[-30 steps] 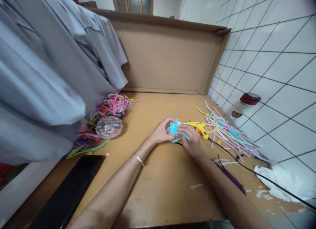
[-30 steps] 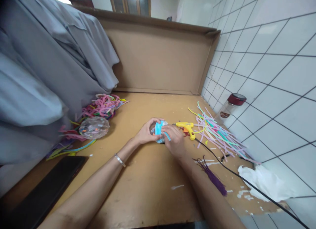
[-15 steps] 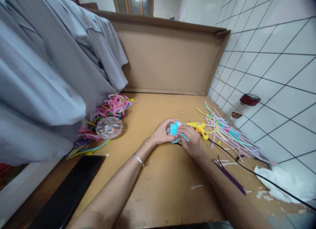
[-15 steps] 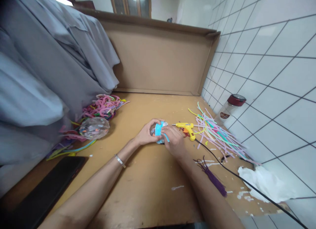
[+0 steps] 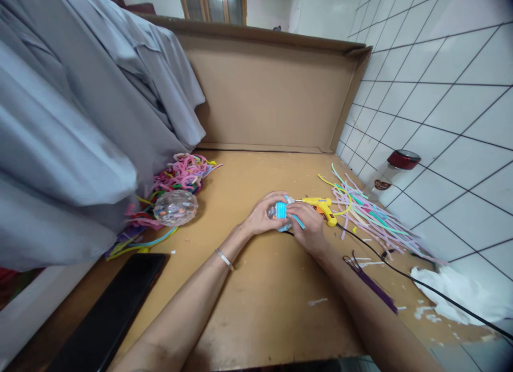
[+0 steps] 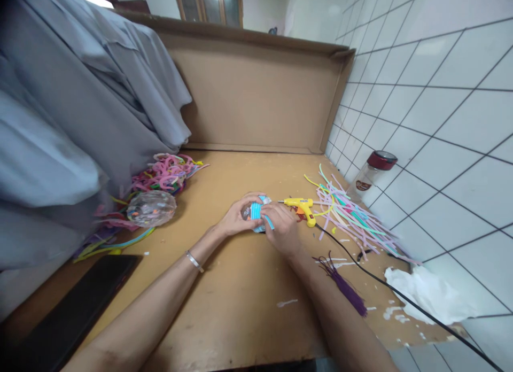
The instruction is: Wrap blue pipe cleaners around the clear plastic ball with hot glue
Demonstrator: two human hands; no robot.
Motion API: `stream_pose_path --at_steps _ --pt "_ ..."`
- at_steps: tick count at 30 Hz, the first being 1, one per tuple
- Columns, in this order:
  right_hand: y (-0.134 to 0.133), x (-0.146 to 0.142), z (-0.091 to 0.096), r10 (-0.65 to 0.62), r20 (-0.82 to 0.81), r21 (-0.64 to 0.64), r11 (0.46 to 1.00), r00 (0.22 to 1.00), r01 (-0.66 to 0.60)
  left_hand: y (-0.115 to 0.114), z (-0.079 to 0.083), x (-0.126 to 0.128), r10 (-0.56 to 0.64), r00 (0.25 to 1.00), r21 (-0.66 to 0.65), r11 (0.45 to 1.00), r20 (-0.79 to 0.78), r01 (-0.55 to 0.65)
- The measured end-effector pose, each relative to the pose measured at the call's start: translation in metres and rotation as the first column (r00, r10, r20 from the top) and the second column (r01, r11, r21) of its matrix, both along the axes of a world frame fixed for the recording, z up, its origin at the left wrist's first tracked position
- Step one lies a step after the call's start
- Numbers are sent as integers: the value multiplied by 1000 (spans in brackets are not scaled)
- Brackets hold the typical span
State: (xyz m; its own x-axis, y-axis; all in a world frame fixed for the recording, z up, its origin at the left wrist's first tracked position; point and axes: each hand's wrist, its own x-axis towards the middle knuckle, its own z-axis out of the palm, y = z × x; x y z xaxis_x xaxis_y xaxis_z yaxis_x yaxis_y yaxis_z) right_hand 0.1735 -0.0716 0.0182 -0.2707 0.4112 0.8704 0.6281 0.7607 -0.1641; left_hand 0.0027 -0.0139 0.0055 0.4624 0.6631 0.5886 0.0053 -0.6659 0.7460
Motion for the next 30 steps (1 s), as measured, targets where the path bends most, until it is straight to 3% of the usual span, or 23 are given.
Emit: stream_pose_path --at_steps 5,12,24,30 --pt "0 1 -3 6 -24 -49 999 1000 -8 0 0 -1 -13 1000 -33 999 -2 13" --pt "1 -1 -4 17 -44 -11 1000 999 -18 1 1 -3 -23 999 11 1000 -32 23" --pt "1 1 -5 69 -50 -59 996 996 -72 5 -4 -5 7 996 74 997 -88 0" --pt "7 4 -10 -114 -181 -222 972 977 72 4 -4 -4 -23 997 104 994 -79 31"
